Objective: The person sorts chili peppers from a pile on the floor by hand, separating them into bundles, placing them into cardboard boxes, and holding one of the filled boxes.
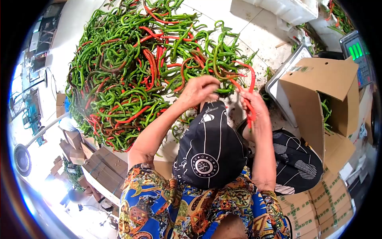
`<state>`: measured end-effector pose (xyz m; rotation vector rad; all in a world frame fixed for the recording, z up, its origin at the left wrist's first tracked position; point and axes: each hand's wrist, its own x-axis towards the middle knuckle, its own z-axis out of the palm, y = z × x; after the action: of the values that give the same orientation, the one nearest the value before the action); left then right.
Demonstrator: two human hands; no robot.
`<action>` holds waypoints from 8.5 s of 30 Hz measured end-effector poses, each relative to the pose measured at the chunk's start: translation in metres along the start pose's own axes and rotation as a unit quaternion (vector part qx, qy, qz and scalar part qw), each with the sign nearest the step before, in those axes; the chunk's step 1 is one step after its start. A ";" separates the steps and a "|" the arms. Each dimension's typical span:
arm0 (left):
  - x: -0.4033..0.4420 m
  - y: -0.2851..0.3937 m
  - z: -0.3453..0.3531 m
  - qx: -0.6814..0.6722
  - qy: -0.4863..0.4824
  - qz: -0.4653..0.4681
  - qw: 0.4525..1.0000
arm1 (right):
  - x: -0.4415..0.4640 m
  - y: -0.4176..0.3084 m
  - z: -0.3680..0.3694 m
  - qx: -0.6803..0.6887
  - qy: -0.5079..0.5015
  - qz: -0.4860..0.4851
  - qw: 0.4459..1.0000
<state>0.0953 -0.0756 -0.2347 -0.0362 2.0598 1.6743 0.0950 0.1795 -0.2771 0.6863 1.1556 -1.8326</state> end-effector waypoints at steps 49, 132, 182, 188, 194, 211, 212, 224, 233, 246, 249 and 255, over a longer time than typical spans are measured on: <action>0.163 -0.077 -0.029 0.244 0.288 0.028 0.925 | -0.001 -0.009 -0.006 0.066 0.137 -0.104 0.983; 0.098 -0.100 -0.033 0.620 -0.003 0.212 0.756 | 0.008 0.012 -0.011 0.270 -0.017 -0.134 0.954; 0.187 0.179 -0.033 -0.259 0.126 0.150 0.946 | -0.037 -0.033 0.022 0.014 0.013 -0.200 0.980; 0.117 0.065 -0.001 -0.334 0.030 -0.041 0.941 | -0.027 -0.023 0.015 -0.109 0.078 -0.205 0.970; 0.092 0.060 0.009 -0.163 0.062 0.057 0.983 | -0.019 -0.018 0.014 -0.296 0.130 -0.233 0.917; 0.123 -0.063 0.037 0.583 0.145 0.249 0.760 | 0.001 0.007 -0.015 0.180 0.112 -0.127 0.969; 0.130 -0.071 0.037 0.607 0.114 0.237 0.750 | 0.001 0.008 -0.015 0.180 0.119 -0.123 0.969; 0.069 0.008 -0.005 0.125 0.241 0.103 0.957 | 0.001 0.008 -0.004 0.263 0.051 -0.142 0.953; 0.034 0.020 0.042 0.306 0.229 0.356 0.853 | -0.015 -0.004 0.030 0.310 -0.035 -0.185 0.932; 0.005 0.036 0.021 0.107 -0.067 0.161 0.979 | -0.041 -0.037 0.034 0.219 -0.138 -0.258 0.931; 0.000 0.027 0.023 -0.038 -0.051 0.043 0.997 | -0.043 -0.043 0.037 0.206 -0.137 -0.271 0.930; 0.010 0.052 0.014 -0.191 0.102 -0.012 0.976 | -0.029 -0.054 0.058 0.110 -0.042 -0.262 0.958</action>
<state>0.0746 -0.0462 -0.1926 -0.3724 1.8328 2.1009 0.0620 0.1492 -0.2052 0.4391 1.1620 -2.4399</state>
